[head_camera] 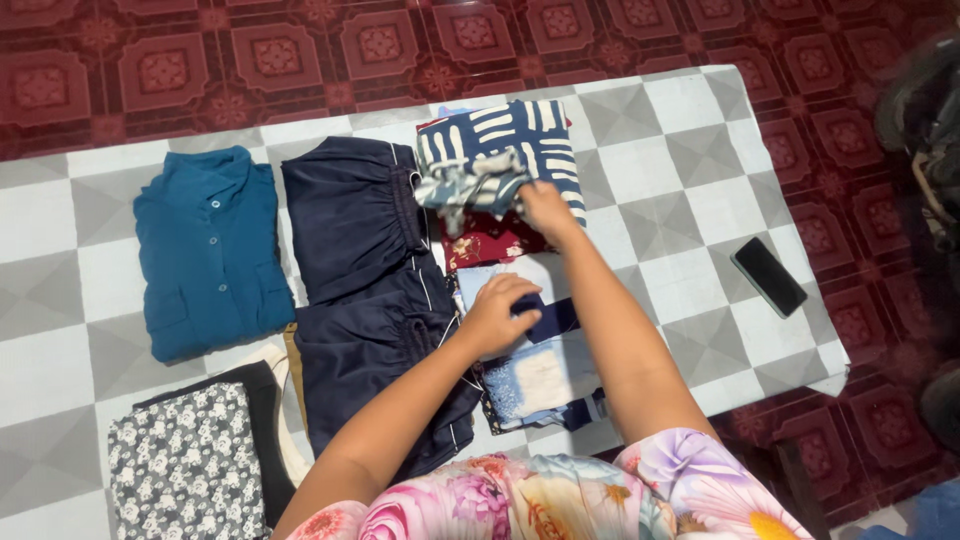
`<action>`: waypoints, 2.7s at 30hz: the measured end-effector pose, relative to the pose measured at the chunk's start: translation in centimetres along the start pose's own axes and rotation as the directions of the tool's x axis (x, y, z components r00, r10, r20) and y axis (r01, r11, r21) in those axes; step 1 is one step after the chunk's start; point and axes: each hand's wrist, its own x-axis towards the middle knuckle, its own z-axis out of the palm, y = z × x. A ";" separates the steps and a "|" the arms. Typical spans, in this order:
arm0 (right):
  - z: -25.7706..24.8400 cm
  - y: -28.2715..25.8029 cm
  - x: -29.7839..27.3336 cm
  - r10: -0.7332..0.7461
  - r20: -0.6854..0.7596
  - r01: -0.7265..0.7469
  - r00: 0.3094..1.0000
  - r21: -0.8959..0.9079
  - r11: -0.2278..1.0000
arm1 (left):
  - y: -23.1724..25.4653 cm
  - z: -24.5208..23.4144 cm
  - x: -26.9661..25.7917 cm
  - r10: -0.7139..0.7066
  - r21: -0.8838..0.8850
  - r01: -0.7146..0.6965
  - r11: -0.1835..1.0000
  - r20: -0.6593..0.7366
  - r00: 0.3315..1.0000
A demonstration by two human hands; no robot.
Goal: The person sorts folded items of clothing on a table, moving them into several separate stacks and rearranging the piles.
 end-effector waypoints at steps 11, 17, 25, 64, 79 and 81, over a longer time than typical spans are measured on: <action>-6.4 -10.4 -13.6 -0.228 0.392 0.319 0.891 -0.183 0.930 | -2.1 1.5 3.0 0.284 -0.726 0.327 -0.605 0.187 0.941; -4.8 -10.9 -24.5 -0.264 0.603 0.588 0.753 -0.436 0.682 | -3.7 2.9 3.0 -0.258 -0.828 0.250 -0.502 0.419 0.871; -4.7 -5.9 -31.3 0.237 0.547 0.353 0.803 -0.756 0.551 | -2.9 5.9 0.5 -0.249 -0.767 0.393 -0.507 0.567 0.785; 3.5 4.7 -26.7 -0.144 -0.270 -0.131 0.952 -0.785 0.606 | 3.9 3.6 -4.8 0.121 0.582 -0.074 0.810 -0.042 0.992; 3.5 -0.9 -12.1 -0.649 0.010 0.470 0.761 -0.698 0.540 | 7.3 0.5 -1.4 -0.328 0.724 -0.051 0.688 0.373 0.868; 6.1 -1.5 -10.5 -0.476 0.314 0.527 0.821 -0.738 0.422 | 7.4 0.3 -0.8 -0.392 0.726 -0.037 0.686 0.413 0.822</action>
